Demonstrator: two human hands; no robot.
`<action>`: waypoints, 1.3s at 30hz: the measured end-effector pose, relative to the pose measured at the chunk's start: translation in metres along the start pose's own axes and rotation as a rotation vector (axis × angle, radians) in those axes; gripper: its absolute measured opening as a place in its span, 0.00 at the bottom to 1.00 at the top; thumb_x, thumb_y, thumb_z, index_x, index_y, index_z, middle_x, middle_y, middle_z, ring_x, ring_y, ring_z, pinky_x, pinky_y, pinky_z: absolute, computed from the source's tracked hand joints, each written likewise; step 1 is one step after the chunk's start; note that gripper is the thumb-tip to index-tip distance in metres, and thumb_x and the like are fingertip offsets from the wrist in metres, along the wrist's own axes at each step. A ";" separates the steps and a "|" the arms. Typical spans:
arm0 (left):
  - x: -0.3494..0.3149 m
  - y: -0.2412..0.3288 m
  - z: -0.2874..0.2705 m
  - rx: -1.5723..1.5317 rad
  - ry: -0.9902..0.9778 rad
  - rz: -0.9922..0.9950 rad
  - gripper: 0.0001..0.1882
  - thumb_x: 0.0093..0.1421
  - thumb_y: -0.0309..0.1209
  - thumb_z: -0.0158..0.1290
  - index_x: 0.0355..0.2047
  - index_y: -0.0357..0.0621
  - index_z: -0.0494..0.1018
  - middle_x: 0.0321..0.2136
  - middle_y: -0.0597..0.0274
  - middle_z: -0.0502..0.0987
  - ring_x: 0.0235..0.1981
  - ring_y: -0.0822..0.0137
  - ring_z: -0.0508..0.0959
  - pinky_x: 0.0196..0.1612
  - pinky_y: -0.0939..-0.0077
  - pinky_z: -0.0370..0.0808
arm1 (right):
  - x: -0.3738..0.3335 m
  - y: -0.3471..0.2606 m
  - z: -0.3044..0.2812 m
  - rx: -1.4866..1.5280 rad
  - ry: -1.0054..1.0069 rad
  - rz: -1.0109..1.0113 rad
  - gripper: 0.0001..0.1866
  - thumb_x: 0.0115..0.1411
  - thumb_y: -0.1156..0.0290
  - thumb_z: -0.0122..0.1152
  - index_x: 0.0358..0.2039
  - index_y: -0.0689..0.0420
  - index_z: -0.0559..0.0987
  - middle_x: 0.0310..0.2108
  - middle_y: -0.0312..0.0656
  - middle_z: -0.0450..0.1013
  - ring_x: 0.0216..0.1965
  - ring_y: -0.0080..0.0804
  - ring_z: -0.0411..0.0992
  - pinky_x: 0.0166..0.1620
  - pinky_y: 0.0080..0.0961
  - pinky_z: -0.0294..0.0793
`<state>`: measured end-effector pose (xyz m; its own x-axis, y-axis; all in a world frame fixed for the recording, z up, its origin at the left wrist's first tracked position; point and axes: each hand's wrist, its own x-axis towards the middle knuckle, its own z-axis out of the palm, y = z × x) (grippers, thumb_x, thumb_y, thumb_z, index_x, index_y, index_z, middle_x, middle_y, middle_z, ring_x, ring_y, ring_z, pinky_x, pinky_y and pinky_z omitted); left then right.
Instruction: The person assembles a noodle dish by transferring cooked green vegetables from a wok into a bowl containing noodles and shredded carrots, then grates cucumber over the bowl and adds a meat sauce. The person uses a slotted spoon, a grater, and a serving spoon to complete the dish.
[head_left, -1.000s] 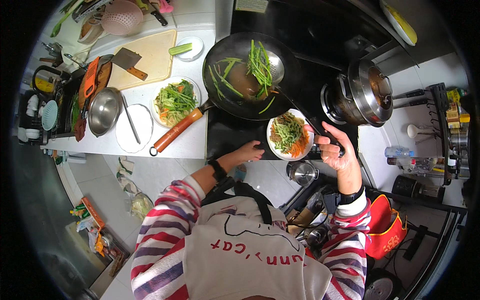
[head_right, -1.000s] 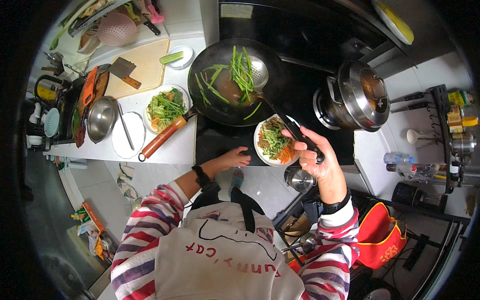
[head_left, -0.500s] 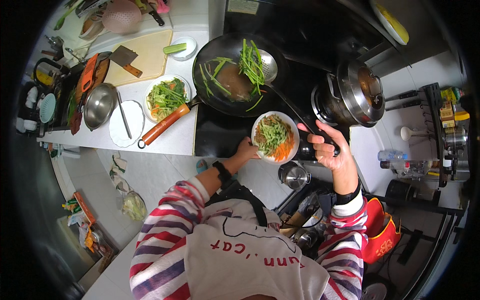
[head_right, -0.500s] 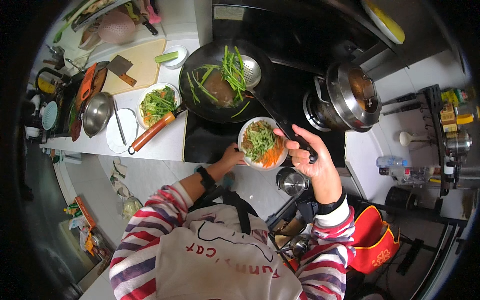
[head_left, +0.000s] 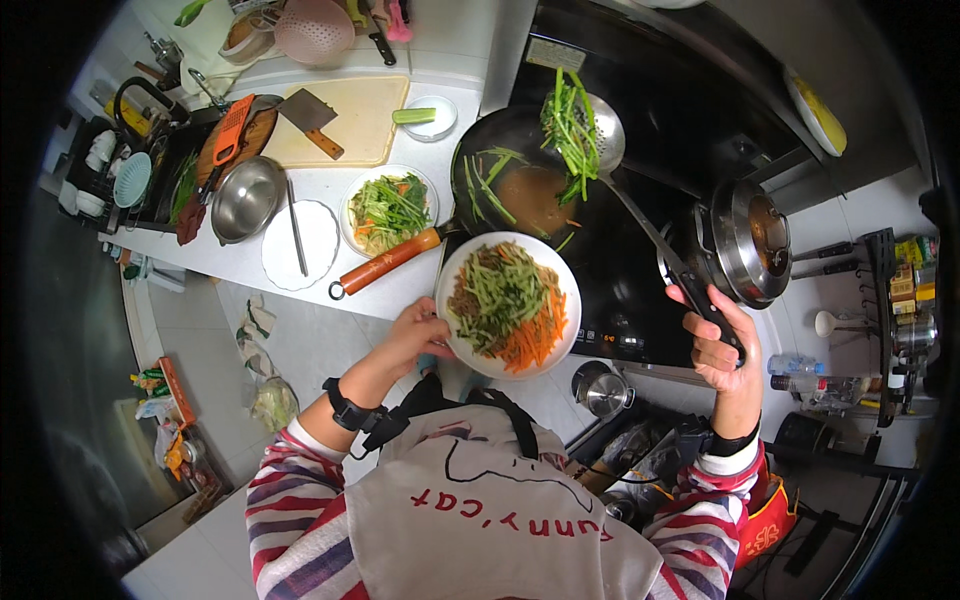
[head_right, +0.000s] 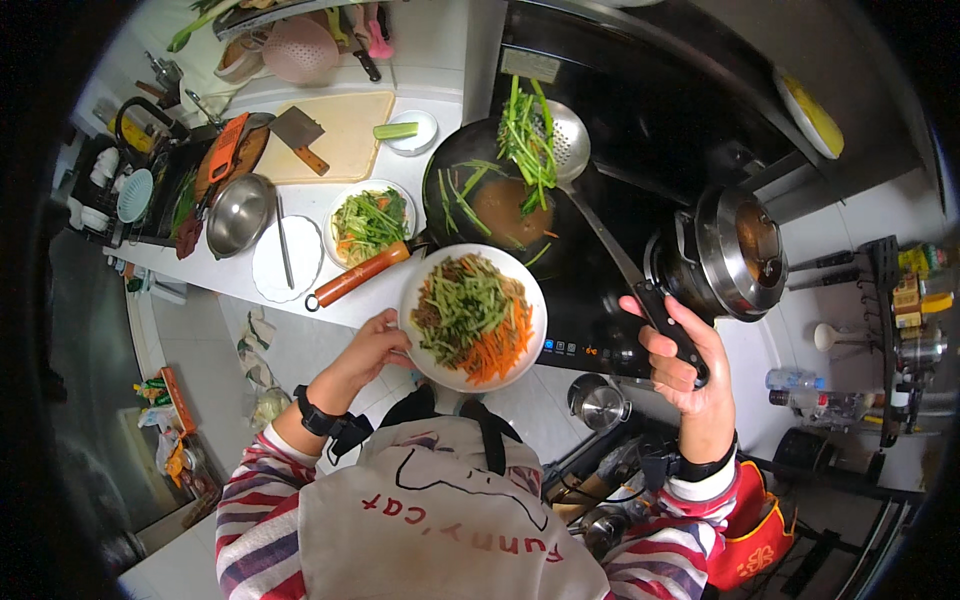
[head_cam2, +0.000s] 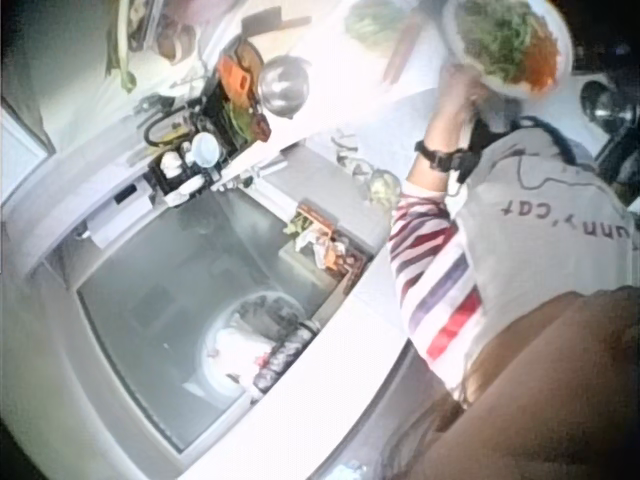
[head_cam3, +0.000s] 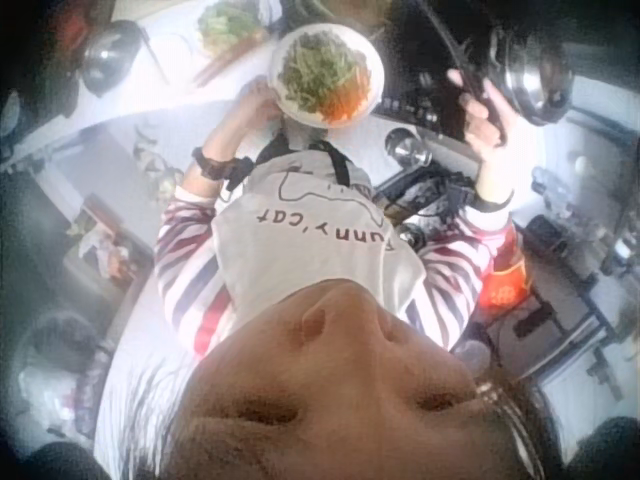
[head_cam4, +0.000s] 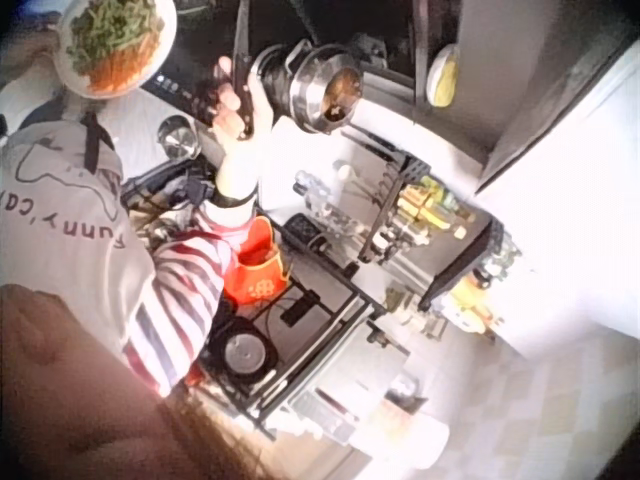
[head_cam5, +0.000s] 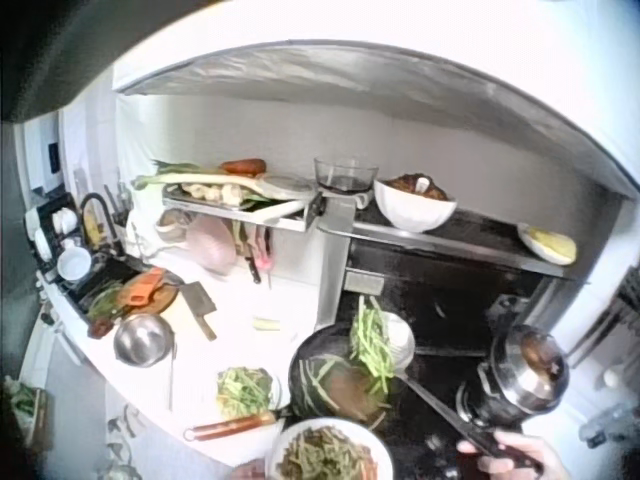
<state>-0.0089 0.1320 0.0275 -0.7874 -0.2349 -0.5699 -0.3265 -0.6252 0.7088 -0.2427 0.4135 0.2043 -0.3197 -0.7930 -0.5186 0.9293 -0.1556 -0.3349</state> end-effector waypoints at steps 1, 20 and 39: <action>-0.001 0.010 -0.003 0.004 0.037 0.024 0.14 0.51 0.22 0.49 0.38 0.35 0.61 0.32 0.49 0.75 0.29 0.59 0.80 0.32 0.67 0.81 | -0.001 0.000 0.006 -0.004 -0.019 -0.018 0.27 0.68 0.62 0.32 0.58 0.73 0.53 0.19 0.41 0.63 0.08 0.19 0.60 0.08 0.13 0.61; 0.091 0.067 -0.007 -0.179 0.066 0.235 0.11 0.54 0.22 0.48 0.38 0.33 0.61 0.34 0.49 0.74 0.34 0.58 0.79 0.38 0.65 0.80 | -0.003 0.090 0.041 -1.065 0.399 -0.215 0.07 0.63 0.72 0.49 0.32 0.62 0.71 0.16 0.34 0.67 0.08 0.19 0.61 0.11 0.16 0.58; 0.022 0.051 -0.042 -0.028 0.049 0.212 0.09 0.54 0.21 0.47 0.36 0.33 0.65 0.33 0.51 0.75 0.32 0.63 0.79 0.36 0.69 0.80 | 0.086 0.035 -0.050 -0.756 0.438 -0.284 0.14 0.63 0.62 0.49 0.37 0.62 0.72 0.14 0.36 0.65 0.07 0.22 0.60 0.09 0.18 0.57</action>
<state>-0.0211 0.0636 0.0332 -0.8101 -0.3992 -0.4294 -0.1409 -0.5784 0.8035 -0.2470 0.3697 0.1085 -0.7022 -0.4660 -0.5383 0.4862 0.2385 -0.8407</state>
